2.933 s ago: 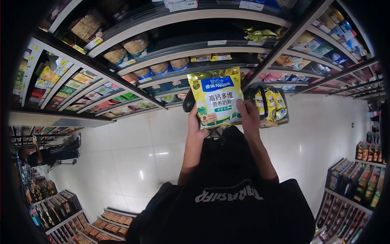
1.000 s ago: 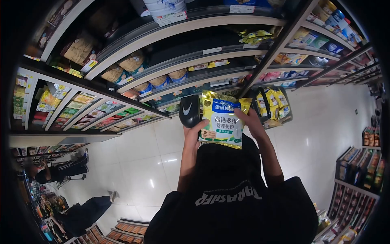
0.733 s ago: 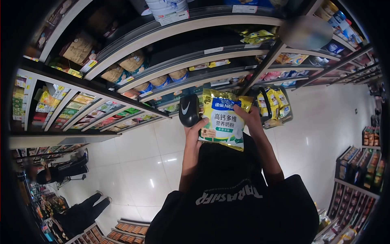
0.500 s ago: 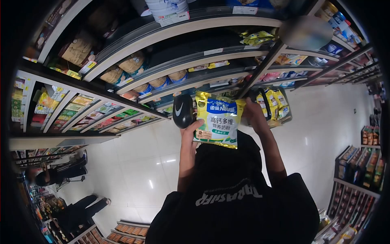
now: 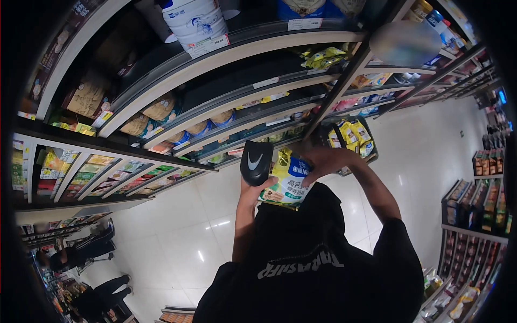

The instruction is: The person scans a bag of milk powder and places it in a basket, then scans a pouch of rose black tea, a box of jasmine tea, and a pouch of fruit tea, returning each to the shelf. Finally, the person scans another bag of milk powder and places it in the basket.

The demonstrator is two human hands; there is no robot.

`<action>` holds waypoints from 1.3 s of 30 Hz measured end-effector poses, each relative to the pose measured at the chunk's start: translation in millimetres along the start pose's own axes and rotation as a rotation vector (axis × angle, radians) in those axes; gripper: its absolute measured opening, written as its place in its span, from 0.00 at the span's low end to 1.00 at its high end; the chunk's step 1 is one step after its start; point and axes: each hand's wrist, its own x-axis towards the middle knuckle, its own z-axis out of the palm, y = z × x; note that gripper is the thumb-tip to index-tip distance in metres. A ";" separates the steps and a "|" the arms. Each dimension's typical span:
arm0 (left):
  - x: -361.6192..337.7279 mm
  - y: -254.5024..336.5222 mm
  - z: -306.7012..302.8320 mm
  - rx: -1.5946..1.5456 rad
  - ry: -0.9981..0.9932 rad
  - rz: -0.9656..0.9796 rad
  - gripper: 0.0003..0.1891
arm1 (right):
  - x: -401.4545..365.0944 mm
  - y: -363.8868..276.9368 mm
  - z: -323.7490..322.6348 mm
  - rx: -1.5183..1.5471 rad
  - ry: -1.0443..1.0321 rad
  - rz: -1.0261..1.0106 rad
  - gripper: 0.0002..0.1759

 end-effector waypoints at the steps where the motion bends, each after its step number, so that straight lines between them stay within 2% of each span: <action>1: 4.0 0.8 0.9 0.029 -0.010 0.031 0.31 | 2.4 -1.1 -4.3 -0.014 -0.009 0.017 0.35; 4: 24.3 8.2 -1.8 0.037 0.057 0.103 0.27 | 25.4 37.6 -18.4 -0.101 0.209 -0.032 0.31; 5: 30.8 11.5 -4.8 0.027 0.099 0.121 0.25 | 24.7 36.6 -33.0 -0.166 0.177 -0.015 0.29; 6: 37.1 20.3 -7.0 0.023 0.142 0.149 0.20 | 24.5 25.6 -46.5 -0.305 0.235 -0.003 0.28; 8: 46.6 29.6 -11.1 -0.026 0.267 0.148 0.18 | 28.3 10.6 -72.0 -0.583 0.359 0.015 0.25; 10: 54.0 27.2 -16.0 0.020 0.284 0.157 0.20 | 41.9 6.9 -96.3 -0.730 0.542 -0.033 0.23; 11: 55.7 25.6 -15.8 0.034 0.288 0.146 0.20 | 45.3 -0.2 -109.2 -0.861 0.635 -0.107 0.25; 12: 57.6 22.9 -16.1 0.050 0.291 0.134 0.20 | 72.0 29.0 -129.5 -1.008 0.755 -0.308 0.28; 14: 63.2 14.8 -14.2 0.072 0.296 0.140 0.21 | 86.4 15.3 -159.8 -1.244 0.867 -0.473 0.30; 16: 66.2 15.4 -1.0 0.049 0.330 0.106 0.21 | 109.9 20.3 -193.9 -1.310 0.905 -0.507 0.28; 18: 70.8 9.1 5.2 0.038 0.334 0.085 0.22 | 125.0 25.6 -229.2 -1.551 0.823 -0.491 0.24; 20: 74.9 6.2 11.7 0.053 0.337 0.050 0.22 | 121.1 11.3 -231.6 -1.254 0.749 -0.467 0.16; 22: 77.5 5.8 19.3 0.046 0.338 0.039 0.23 | 124.1 19.2 -235.3 -1.255 0.800 -0.520 0.15; 23: 79.5 3.3 20.8 0.032 0.337 0.037 0.23 | 122.0 22.9 -237.0 -1.018 0.758 -0.525 0.18; 24: 82.4 1.5 23.1 0.017 0.340 0.036 0.24 | 123.8 26.5 -236.3 -0.860 0.749 -0.444 0.21; 26: 87.2 -0.3 27.9 0.027 0.359 0.028 0.23 | 139.6 48.8 -244.2 -0.347 0.695 -0.356 0.23; 29: 100.5 -1.5 33.7 0.029 0.378 0.015 0.23 | 157.9 50.4 -253.2 0.104 0.792 0.027 0.22; 30: 104.2 -0.3 36.0 0.038 0.383 0.013 0.22 | 157.4 53.1 -260.1 0.203 0.817 0.088 0.22; 34: 120.7 1.9 41.6 0.065 0.389 0.041 0.24 | 142.3 69.4 -300.5 0.269 0.917 0.078 0.22; 39: 134.9 -6.5 46.1 0.045 0.412 0.074 0.24 | 109.6 109.6 -351.2 0.030 1.053 0.070 0.22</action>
